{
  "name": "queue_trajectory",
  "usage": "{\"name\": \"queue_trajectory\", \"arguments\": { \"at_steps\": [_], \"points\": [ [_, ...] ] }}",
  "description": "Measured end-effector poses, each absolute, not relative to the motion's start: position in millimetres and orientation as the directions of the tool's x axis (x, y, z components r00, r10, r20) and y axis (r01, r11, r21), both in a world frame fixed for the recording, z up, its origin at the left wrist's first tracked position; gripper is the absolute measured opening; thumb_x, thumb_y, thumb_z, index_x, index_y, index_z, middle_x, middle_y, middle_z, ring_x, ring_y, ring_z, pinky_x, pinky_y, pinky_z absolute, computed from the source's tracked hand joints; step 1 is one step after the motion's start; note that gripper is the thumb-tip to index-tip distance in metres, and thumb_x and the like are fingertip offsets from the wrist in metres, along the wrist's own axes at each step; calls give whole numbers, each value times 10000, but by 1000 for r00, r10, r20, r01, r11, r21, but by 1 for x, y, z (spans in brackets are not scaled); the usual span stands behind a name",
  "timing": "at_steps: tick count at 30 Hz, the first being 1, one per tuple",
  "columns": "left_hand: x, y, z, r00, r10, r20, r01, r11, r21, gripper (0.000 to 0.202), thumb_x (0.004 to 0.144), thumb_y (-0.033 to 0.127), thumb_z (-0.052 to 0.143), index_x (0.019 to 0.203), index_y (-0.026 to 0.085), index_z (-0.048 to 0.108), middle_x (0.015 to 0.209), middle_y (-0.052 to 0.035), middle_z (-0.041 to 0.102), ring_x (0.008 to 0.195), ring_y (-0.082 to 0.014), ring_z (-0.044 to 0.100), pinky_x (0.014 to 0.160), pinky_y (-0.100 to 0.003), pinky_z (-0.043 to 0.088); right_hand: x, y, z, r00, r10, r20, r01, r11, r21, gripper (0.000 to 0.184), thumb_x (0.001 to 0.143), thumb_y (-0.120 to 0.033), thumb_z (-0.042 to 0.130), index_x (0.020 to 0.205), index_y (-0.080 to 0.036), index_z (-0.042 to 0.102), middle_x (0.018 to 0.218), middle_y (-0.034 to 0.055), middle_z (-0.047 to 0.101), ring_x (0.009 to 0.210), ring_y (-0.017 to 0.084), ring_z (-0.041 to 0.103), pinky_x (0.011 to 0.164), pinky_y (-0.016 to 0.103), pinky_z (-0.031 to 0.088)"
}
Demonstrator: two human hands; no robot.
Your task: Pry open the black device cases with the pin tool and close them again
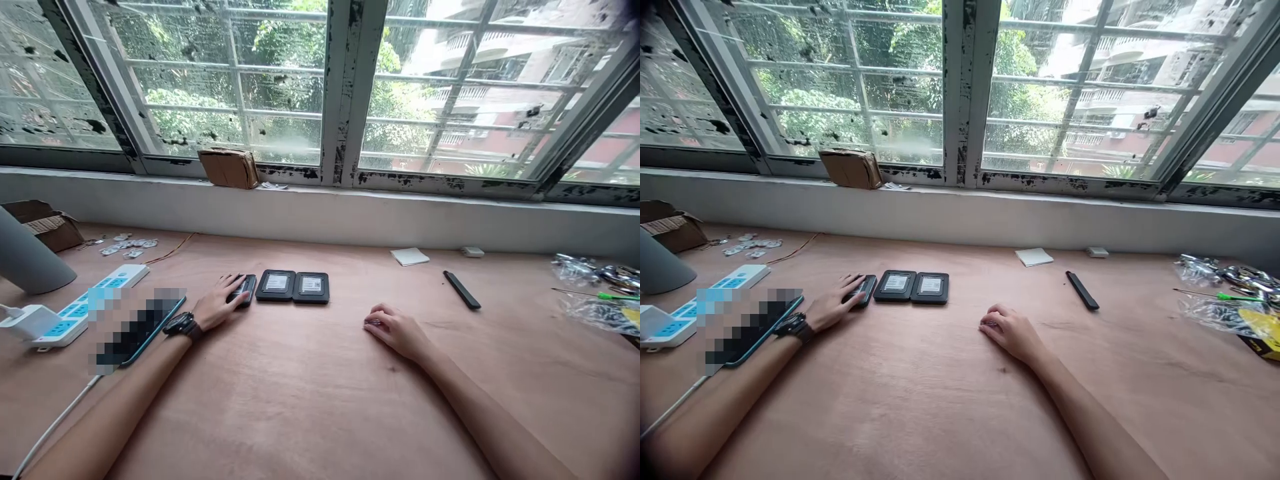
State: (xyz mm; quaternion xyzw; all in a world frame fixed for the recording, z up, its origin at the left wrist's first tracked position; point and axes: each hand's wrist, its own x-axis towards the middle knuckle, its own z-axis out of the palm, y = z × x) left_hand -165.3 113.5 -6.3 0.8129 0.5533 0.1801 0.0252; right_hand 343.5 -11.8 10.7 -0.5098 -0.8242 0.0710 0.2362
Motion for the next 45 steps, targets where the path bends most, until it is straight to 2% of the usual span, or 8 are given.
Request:
{"name": "queue_trajectory", "arguments": {
  "at_steps": [6, 11, 22, 29, 32, 35, 38, 45],
  "points": [
    [-145, 140, -10, 318, 903, 289, 888, -391, 243, 752, 976, 734, 367, 1524, 232, 475, 1605, -64, 405, 1514, -333, 303, 1209, -520, 324, 344, -12, 10, -373, 872, 318, 803, 475, -360, 191, 995, -393, 578, 1029, -296, 740, 1127, 34, 701, 886, 200, 711, 761, 322, 563],
    [-125, 137, -11, 373, 874, 312, 870, -446, 210, 798, 948, 760, 428, 1536, 221, 454, 1632, -57, 354, 1519, -324, 291, 1223, -485, 314, 343, -11, 10, -382, 867, 320, 793, 485, -368, 168, 991, -370, 592, 1033, -296, 738, 1118, 30, 702, 897, 199, 712, 756, 310, 565],
    [-72, 126, -13, 434, 831, 348, 844, -510, 164, 789, 967, 741, 411, 1523, 183, 468, 1595, -108, 415, 1501, -341, 318, 1204, -510, 331, 342, -10, 8, -394, 850, 348, 789, 508, -346, 156, 990, -350, 599, 1017, -290, 740, 1108, 39, 711, 888, 207, 711, 750, 321, 573],
    [-44, 114, -5, 469, 804, 365, 830, -543, 129, 751, 969, 721, 437, 1534, 227, 449, 1586, -111, 428, 1490, -369, 331, 1219, -624, 198, 341, -8, 5, -406, 833, 376, 785, 529, -324, 164, 999, -365, 590, 982, -279, 729, 1096, 41, 713, 885, 203, 704, 794, 340, 569],
    [-18, 106, 3, 535, 746, 398, 788, -610, 84, 705, 983, 703, 432, 1523, 250, 462, 1563, -88, 468, 1484, -344, 351, 1241, -593, 152, 341, -8, 5, -402, 824, 399, 792, 532, -299, 164, 1001, -370, 589, 973, -277, 722, 1087, 41, 719, 891, 206, 705, 807, 341, 558],
    [22, 104, 9, 598, 682, 422, 736, -675, 47, 657, 1015, 672, 386, 1476, 223, 520, 1519, -99, 523, 1458, -331, 400, 1232, -564, 204, 341, -7, 6, -379, 817, 434, 811, 519, -269, 169, 1016, -363, 569, 980, -270, 706, 1076, 39, 734, 910, 207, 706, 822, 335, 537],
    [62, 106, 10, 637, 643, 425, 697, -716, 36, 710, 989, 705, 414, 1466, 190, 522, 1497, -110, 546, 1468, -332, 386, 1248, -549, 172, 344, -6, 7, -323, 815, 480, 837, 483, -257, 182, 1034, -366, 542, 1002, -261, 688, 1040, 34, 754, 848, 194, 708, 808, 320, 508],
    [91, 92, 12, 689, 575, 442, 625, -780, 40, 751, 955, 710, 483, 1343, 78, 601, 1371, -207, 626, 1449, -362, 412, 1263, -552, 118, 356, -3, 10, -144, 808, 571, 890, 358, -283, 268, 1037, -447, 514, 981, -256, 693, 949, 36, 765, 679, 173, 669, 720, 304, 470]
  ]
}}
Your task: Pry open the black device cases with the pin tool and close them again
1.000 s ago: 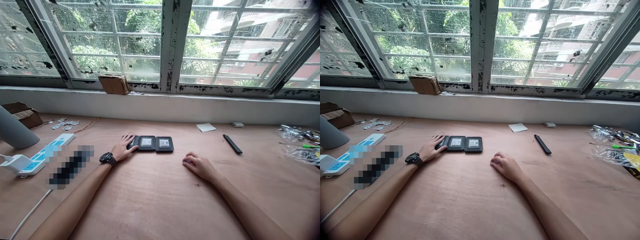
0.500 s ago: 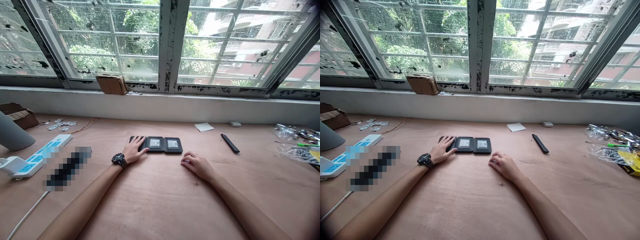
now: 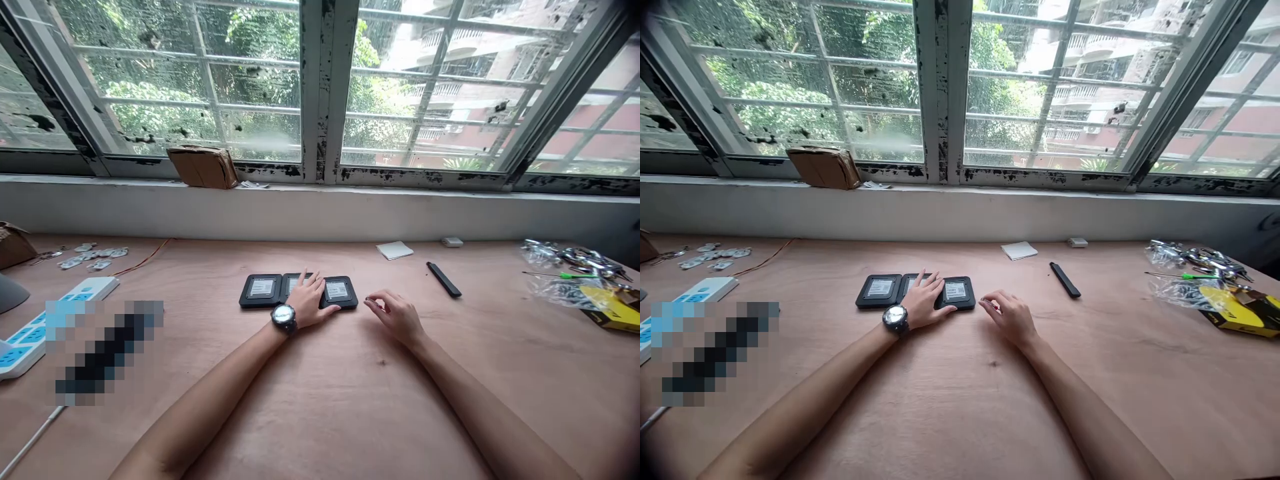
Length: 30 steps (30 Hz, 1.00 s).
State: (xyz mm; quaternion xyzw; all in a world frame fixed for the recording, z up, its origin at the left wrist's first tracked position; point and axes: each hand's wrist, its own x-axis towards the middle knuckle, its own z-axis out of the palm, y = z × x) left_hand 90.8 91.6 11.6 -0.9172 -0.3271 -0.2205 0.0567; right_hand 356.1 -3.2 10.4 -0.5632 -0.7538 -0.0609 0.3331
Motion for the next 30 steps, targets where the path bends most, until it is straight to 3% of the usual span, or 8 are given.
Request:
{"name": "queue_trajectory", "arguments": {
  "at_steps": [9, 15, 24, 27, 30],
  "points": [
    [39, -4, 12, 771, 495, 399, 495, -861, 112, 828, 924, 720, 531, 1446, 78, 524, 1491, -213, 522, 1456, -366, 406, 1240, -577, 254, 360, -3, 10, -111, 821, 561, 876, 347, -335, 292, 1026, -477, 516, 968, -256, 696, 937, 35, 756, 618, 162, 612, 681, 304, 473],
    [-13, -28, 8, 775, 500, 386, 524, -850, 50, 857, 912, 712, 568, 1506, 103, 464, 1523, -185, 492, 1428, -378, 447, 1188, -561, 375, 351, -6, 11, -139, 844, 519, 871, 353, -342, 257, 1019, -454, 540, 967, -262, 703, 952, 33, 752, 667, 170, 638, 654, 294, 463],
    [-10, -37, 11, 760, 514, 397, 514, -850, 116, 894, 896, 700, 605, 1541, 109, 419, 1497, -206, 515, 1423, -393, 450, 1204, -595, 343, 348, -6, 11, -172, 847, 502, 863, 375, -338, 282, 1015, -468, 527, 968, -261, 712, 968, 52, 758, 734, 199, 691, 650, 306, 486],
    [-14, -28, 12, 832, 434, 346, 411, -900, 144, 911, 879, 723, 618, 1560, 162, 391, 1552, -161, 461, 1465, -373, 390, 1220, -577, 319, 349, -6, 12, -175, 850, 497, 859, 378, -346, 281, 1014, -469, 528, 969, -262, 712, 990, 52, 755, 716, 195, 682, 646, 309, 493],
    [-27, -9, 10, 801, 481, 357, 458, -876, 152, 791, 897, 681, 634, 1521, 226, 461, 1595, -126, 405, 1498, -373, 325, 1219, -592, 305, 348, -7, 12, -171, 846, 506, 855, 383, -351, 292, 1014, -480, 522, 972, -264, 714, 1008, 58, 751, 662, 184, 652, 646, 317, 500]
  ]
}}
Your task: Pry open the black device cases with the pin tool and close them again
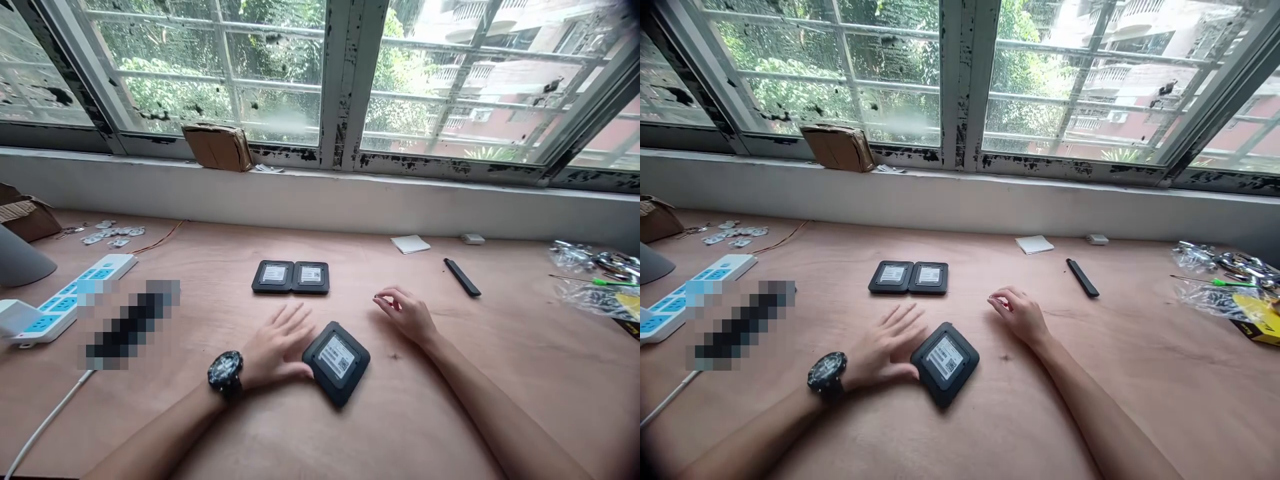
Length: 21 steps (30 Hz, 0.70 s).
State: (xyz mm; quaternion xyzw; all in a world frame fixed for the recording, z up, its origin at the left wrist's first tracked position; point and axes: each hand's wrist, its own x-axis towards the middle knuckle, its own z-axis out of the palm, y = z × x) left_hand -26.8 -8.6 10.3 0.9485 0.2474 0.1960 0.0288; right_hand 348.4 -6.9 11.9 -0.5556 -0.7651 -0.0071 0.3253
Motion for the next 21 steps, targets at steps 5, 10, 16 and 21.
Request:
{"name": "queue_trajectory", "arguments": {
  "at_steps": [5, 10, 16, 21],
  "points": [
    [-35, 1, 7, 722, 582, 374, 548, -811, 203, 459, 1029, 391, 559, 1471, 273, 517, 1532, -70, 509, 1472, -293, 397, 1225, -534, 324, 348, -8, 14, -142, 835, 532, 851, 377, -364, 283, 1010, -482, 537, 957, -261, 707, 1039, 60, 738, 626, 169, 622, 637, 316, 493],
    [-15, -19, 7, 819, 501, 279, 434, -860, 270, 750, 941, 576, 641, 1565, 253, 380, 1583, -107, 432, 1462, -327, 408, 1202, -543, 353, 348, -11, 18, -51, 844, 535, 798, 356, -486, 278, 1002, -491, 551, 1012, -248, 686, 1052, 70, 739, 634, 172, 623, 621, 321, 496],
    [1, -33, 10, 762, 541, 357, 495, -841, 218, 751, 905, 682, 613, 1496, 233, 500, 1482, -132, 555, 1378, -361, 506, 1189, -576, 364, 311, -28, 30, 171, 873, 457, 290, 398, -870, 227, 1044, -479, 457, 1057, -256, 501, 887, 33, 678, 505, 133, 504, 478, 292, 463],
    [5, -37, 11, 745, 552, 375, 520, -832, 191, 735, 905, 705, 592, 1454, 218, 545, 1458, -131, 576, 1350, -354, 530, 1194, -579, 359, 271, -48, 29, 146, 848, 509, 135, 493, -860, 169, 1062, -448, 429, 1086, -285, 469, 883, 18, 637, 550, 136, 519, 484, 287, 469]
  ]
}}
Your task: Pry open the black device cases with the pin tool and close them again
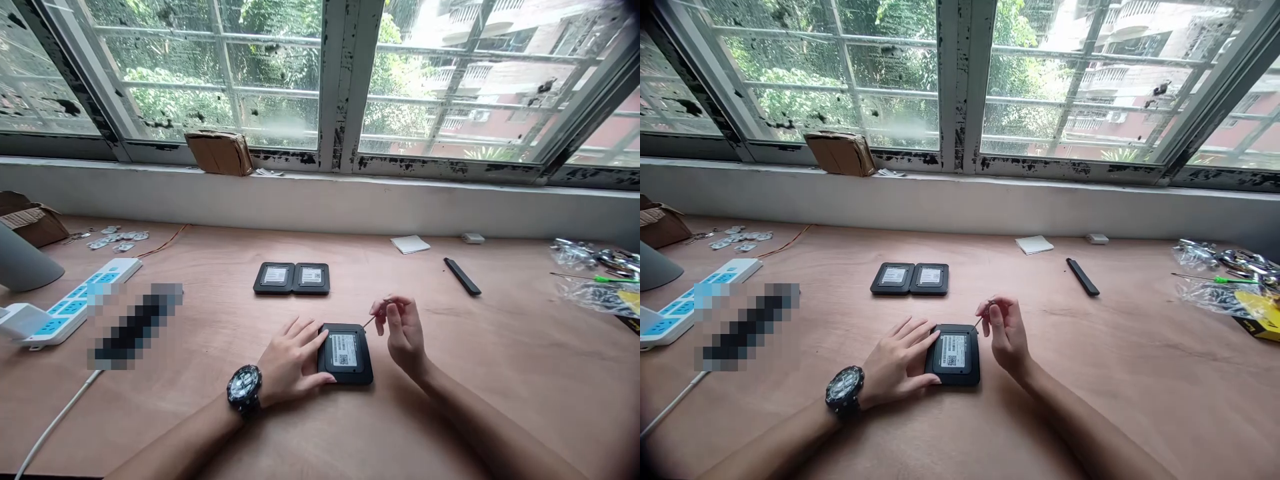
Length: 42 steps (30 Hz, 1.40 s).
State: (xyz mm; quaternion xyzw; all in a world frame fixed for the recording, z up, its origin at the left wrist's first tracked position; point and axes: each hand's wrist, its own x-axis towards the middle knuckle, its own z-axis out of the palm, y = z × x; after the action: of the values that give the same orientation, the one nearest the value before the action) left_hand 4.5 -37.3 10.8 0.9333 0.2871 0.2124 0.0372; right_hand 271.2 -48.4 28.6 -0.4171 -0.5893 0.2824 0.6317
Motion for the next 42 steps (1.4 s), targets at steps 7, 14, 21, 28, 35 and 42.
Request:
{"name": "queue_trajectory", "arguments": {
  "at_steps": [7, 14, 21, 28, 35, 42],
  "points": [
    [4, -37, 13, 743, 562, 364, 528, -826, 199, 727, 905, 703, 589, 1441, 213, 553, 1455, -115, 582, 1334, -350, 540, 1184, -577, 369, 269, -50, 12, 21, 859, 511, 123, 505, -854, 120, 1069, -398, 442, 1123, -294, 467, 916, 6, 641, 560, 122, 517, 528, 288, 477],
    [3, -35, 10, 732, 567, 378, 514, -823, 240, 741, 895, 718, 595, 1444, 222, 549, 1442, -116, 593, 1314, -347, 554, 1184, -570, 364, 269, -50, 20, -83, 910, 407, 120, 414, -902, 182, 1060, -413, 455, 1102, -272, 561, 1054, 40, 633, 593, 113, 492, 577, 296, 470],
    [-10, -18, 11, 725, 589, 356, 451, -797, 401, 685, 925, 609, 653, 1481, 235, 512, 1458, -113, 579, 1350, -332, 527, 1174, -553, 382, 274, -46, 36, -223, 925, 308, -30, 309, -951, 389, 1058, -512, 407, 1336, -262, 514, 828, 14, 647, 543, 129, 403, 591, 312, 440],
    [-20, -8, 11, 714, 619, 328, 410, -749, 521, 661, 898, 565, 718, 1454, 247, 552, 1474, -114, 562, 1375, -321, 508, 1147, -497, 433, 272, -44, 32, -106, 943, 316, 117, 328, -938, 249, 1021, -427, 548, 1126, -249, 687, 972, 46, 638, 627, 120, 473, 552, 273, 427],
    [-37, 7, 10, 657, 689, 304, 444, -680, 583, 462, 960, 497, 662, 1338, 231, 646, 1368, -97, 650, 1262, -279, 609, 1067, -432, 496, 237, -43, 33, 108, 873, 476, 48, 473, -880, 264, 1059, -395, 466, 1227, -285, 636, 927, 45, 598, 765, 159, 545, 569, 259, 464],
    [-41, 10, 15, 666, 680, 305, 452, -694, 560, 298, 1017, 395, 595, 1256, 241, 681, 1265, -61, 699, 1210, -261, 632, 1026, -385, 505, 215, -34, 21, -112, 849, 516, 178, 528, -831, 263, 1070, -350, 431, 1252, -293, 613, 919, 37, 603, 744, 159, 570, 608, 290, 487]
  ]
}}
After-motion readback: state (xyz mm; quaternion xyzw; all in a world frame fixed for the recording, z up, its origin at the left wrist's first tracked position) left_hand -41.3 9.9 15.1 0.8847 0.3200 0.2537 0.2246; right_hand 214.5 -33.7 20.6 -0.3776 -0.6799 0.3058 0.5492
